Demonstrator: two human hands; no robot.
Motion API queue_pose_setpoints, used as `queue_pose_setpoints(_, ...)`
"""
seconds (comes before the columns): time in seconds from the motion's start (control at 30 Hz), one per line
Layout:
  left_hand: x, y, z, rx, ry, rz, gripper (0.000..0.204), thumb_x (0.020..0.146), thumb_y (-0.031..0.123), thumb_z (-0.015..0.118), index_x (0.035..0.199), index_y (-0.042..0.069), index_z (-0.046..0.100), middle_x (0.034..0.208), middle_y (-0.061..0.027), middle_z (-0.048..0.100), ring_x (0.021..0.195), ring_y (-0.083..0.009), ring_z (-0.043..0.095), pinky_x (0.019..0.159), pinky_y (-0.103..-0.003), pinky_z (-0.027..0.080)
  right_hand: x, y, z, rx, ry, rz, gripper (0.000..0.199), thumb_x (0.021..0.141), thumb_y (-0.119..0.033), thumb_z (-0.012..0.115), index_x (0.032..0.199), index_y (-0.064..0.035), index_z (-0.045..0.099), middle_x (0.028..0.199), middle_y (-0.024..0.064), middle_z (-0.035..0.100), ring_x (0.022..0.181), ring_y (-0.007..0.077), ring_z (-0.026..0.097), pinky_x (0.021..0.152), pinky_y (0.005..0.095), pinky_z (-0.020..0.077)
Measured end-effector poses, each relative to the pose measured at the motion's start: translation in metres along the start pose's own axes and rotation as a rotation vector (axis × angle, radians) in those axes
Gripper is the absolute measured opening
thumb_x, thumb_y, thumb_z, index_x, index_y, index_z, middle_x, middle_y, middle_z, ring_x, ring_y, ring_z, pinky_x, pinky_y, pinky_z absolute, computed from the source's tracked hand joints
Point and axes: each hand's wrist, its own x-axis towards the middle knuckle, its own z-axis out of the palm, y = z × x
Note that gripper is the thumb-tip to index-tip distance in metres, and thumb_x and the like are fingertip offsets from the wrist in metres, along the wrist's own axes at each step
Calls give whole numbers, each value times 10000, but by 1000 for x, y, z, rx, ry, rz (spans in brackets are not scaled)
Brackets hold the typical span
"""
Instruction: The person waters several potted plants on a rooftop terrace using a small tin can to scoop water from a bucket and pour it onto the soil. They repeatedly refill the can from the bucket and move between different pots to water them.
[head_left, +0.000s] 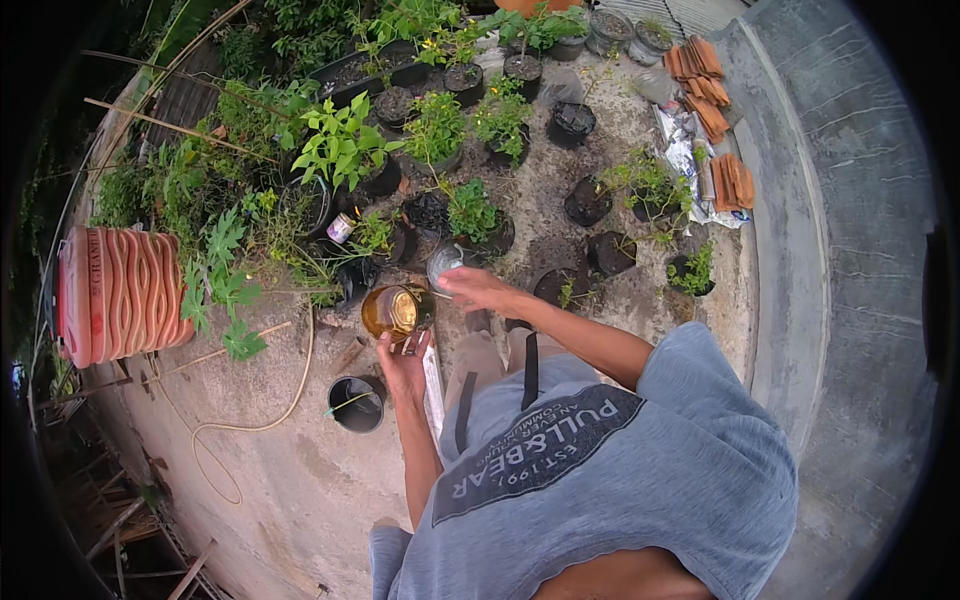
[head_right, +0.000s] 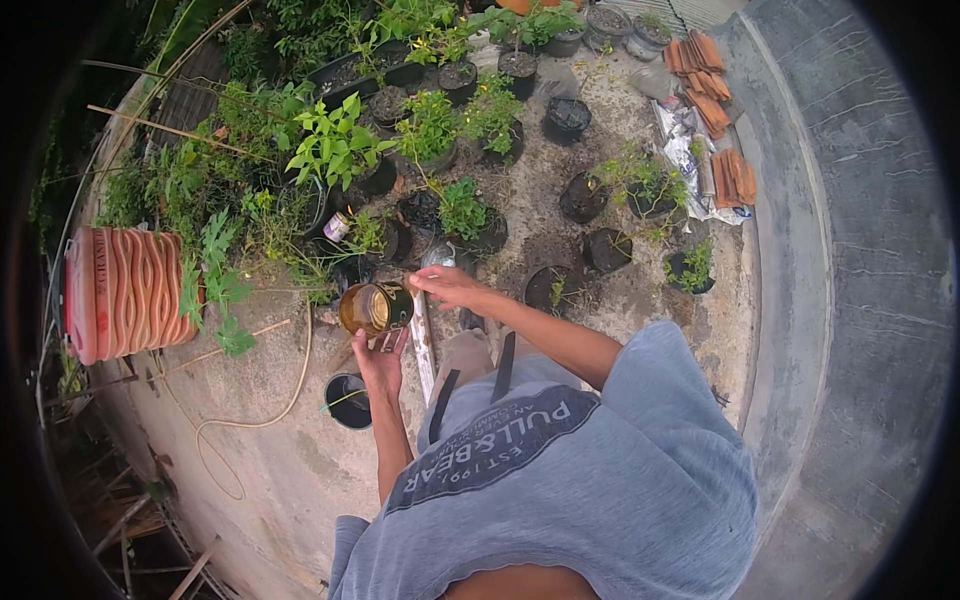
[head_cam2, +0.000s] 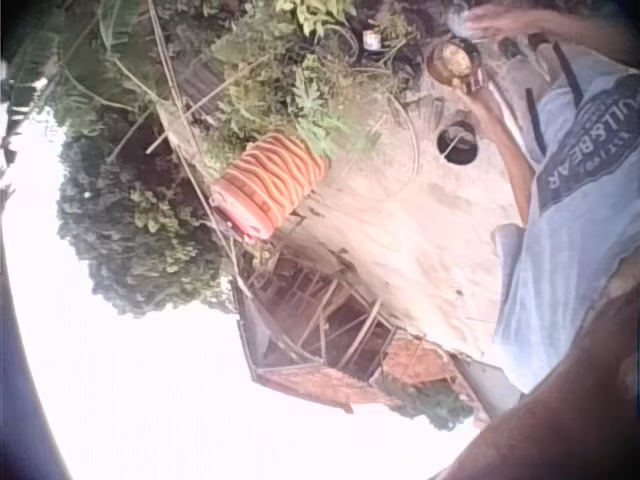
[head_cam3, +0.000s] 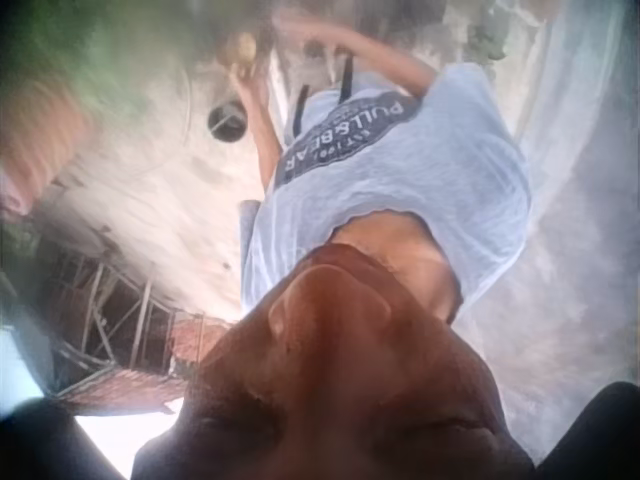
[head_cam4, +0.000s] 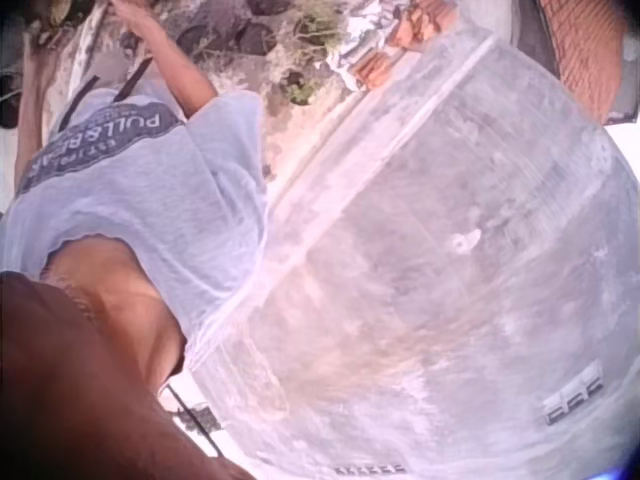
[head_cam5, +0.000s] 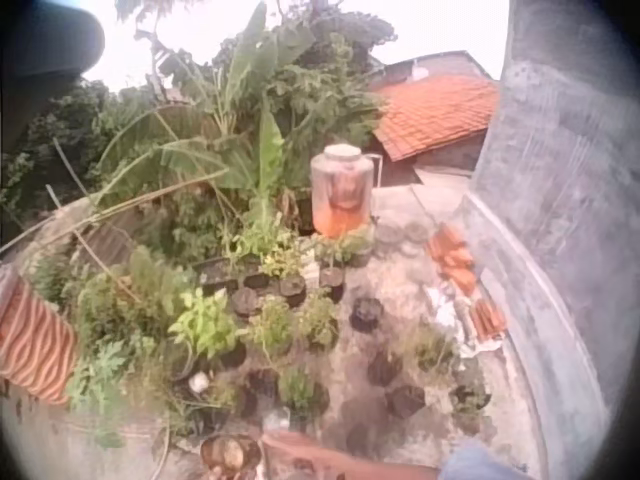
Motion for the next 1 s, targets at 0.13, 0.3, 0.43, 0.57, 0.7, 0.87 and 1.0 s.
queue_pose_setpoints(0.13, 32, 13, 6, 56, 1, -34, 743, 841, 432, 713, 1392, 81, 359, 1339, -195, 358, 1207, -357, 477, 1035, -515, 485, -1, 43, -73, 177, 419, -16, 527, 957, -515, 592, 1236, -68, 574, 1151, 68, 623, 974, 154, 615, 879, 336, 524)
queue_pose_setpoints(0.3, 61, 25, 28, 152, -94, -101, 656, 846, 405, 708, 1340, 74, 431, 1300, -197, 374, 1177, -340, 495, 1002, -502, 510, -62, 94, -129, 576, 851, -136, 342, 962, -388, 619, 1097, -74, 604, 999, 40, 636, 874, 149, 622, 813, 335, 559)
queue_pose_setpoints(0.43, 91, 26, 50, 199, -67, -132, 594, 842, 402, 711, 1286, 84, 477, 1214, -164, 475, 1103, -315, 545, 966, -486, 523, -77, 80, -119, 695, 871, -235, 312, 975, -335, 601, 1087, -44, 591, 990, 71, 635, 885, 187, 638, 826, 350, 569)
queue_pose_setpoints(0.57, 129, 18, 61, 197, -130, -165, 526, 851, 375, 703, 1239, 88, 493, 1162, -174, 523, 1044, -304, 577, 911, -477, 531, -57, 22, -92, 663, 709, -342, 318, 991, -305, 584, 1128, -17, 589, 1054, 102, 642, 987, 217, 649, 898, 369, 554)
queue_pose_setpoints(0.7, 155, 3, 87, 259, -98, -117, 554, 851, 368, 709, 1278, 115, 462, 1156, -169, 511, 959, -316, 597, 889, -490, 528, -23, -64, -57, 522, 481, -468, 334, 986, -298, 586, 1136, 0, 590, 1093, 115, 634, 1006, 213, 654, 896, 332, 555)
queue_pose_setpoints(0.87, 173, -23, 138, 358, -197, -186, 754, 866, 349, 703, 1469, 122, 311, 1209, -114, 545, 970, -237, 572, 876, -446, 501, 61, -111, -66, 371, 347, -312, 338, 970, -255, 580, 1129, 43, 599, 1118, 142, 633, 1018, 229, 648, 872, 328, 548)
queue_pose_setpoints(1.0, 192, -39, 175, 458, -131, -142, 740, 909, 305, 671, 1506, 131, 269, 1261, -117, 544, 1012, -220, 543, 907, -437, 487, 110, -146, -99, 153, 381, -23, 219, 989, -148, 514, 1082, 15, 629, 1083, 115, 643, 967, 213, 639, 867, 339, 532)
